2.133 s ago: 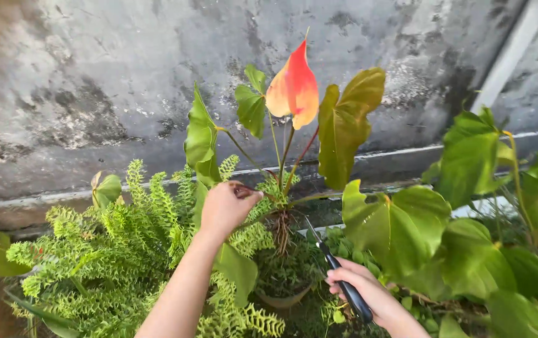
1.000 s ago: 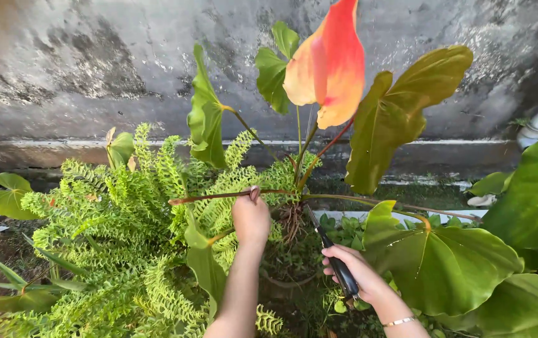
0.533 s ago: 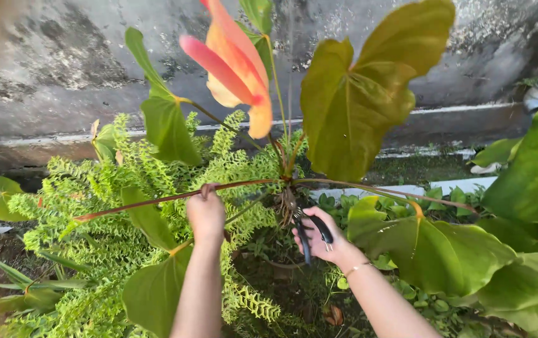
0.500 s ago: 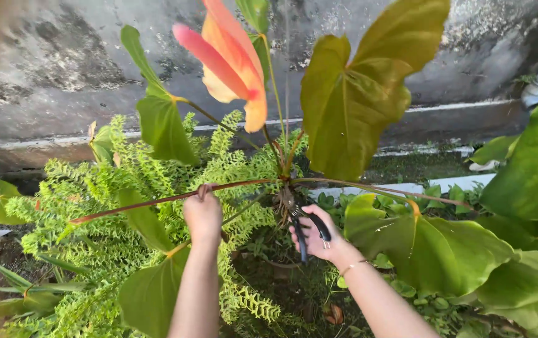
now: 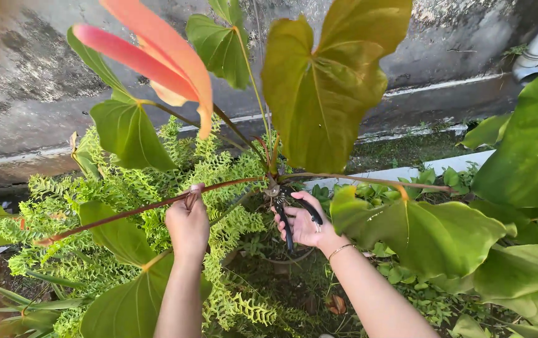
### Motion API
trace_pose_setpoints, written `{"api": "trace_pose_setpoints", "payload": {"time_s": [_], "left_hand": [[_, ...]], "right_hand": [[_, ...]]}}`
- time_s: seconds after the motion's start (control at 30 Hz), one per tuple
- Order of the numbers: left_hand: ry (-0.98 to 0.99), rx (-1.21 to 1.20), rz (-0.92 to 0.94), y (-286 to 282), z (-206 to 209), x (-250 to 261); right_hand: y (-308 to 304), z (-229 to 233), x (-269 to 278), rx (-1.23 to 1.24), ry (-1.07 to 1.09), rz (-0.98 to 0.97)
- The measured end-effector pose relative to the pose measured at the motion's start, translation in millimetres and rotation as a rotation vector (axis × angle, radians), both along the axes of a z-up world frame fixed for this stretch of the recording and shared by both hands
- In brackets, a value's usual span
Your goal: Pruning dried leaves and stems from potted plants and a garden bed using hand pruners.
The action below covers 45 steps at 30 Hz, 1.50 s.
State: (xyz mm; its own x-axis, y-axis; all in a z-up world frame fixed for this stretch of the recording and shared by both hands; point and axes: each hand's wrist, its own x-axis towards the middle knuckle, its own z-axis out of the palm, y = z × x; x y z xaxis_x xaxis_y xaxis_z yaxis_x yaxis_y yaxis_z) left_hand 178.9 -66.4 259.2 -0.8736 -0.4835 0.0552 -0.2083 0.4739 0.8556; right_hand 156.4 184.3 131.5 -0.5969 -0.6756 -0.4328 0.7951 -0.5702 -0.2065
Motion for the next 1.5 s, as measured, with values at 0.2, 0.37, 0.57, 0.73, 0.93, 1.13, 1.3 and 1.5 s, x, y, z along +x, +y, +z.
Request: {"api": "trace_pose_setpoints", "payload": {"time_s": [0.2,0.37,0.57,0.73,0.93,1.13,1.3,1.5], "left_hand": [[-0.272,-0.385,-0.401,7.1,-30.9,-26.6],[-0.548,-0.591,-0.403,25.6,-32.2,-65.8],[-0.506,-0.615,-0.522,26.1,-67.5,-106.8],[-0.793,-0.695,-0.668,32.5,-57.0,-113.4],[-0.763,-0.886,-0.681,10.4,-80.6,-124.8],[-0.720,-0.748,-0.278,-14.1,-73.5,-133.8],[-0.235,-0.373,-0.450,-51.1,-147.8,-187.6],[-0.685,-0.037,-0.395,16.8,-52.3,-134.4]], "right_hand": [[-0.8,-2.3,5.9,0.114,0.064,-0.003],[0.5,-7.5,23.6,0.213,0.024,-0.044],[7.0,-13.5,43.2,0.258,-0.006,-0.053],[12.2,-7.5,53.0,0.260,0.001,-0.046],[15.0,-4.6,53.7,0.260,0.015,-0.046],[10.4,1.7,58.6,0.242,0.026,-0.051],[6.4,3.7,49.7,0.208,0.058,-0.056],[5.1,6.1,36.7,0.152,0.047,-0.053]]}}
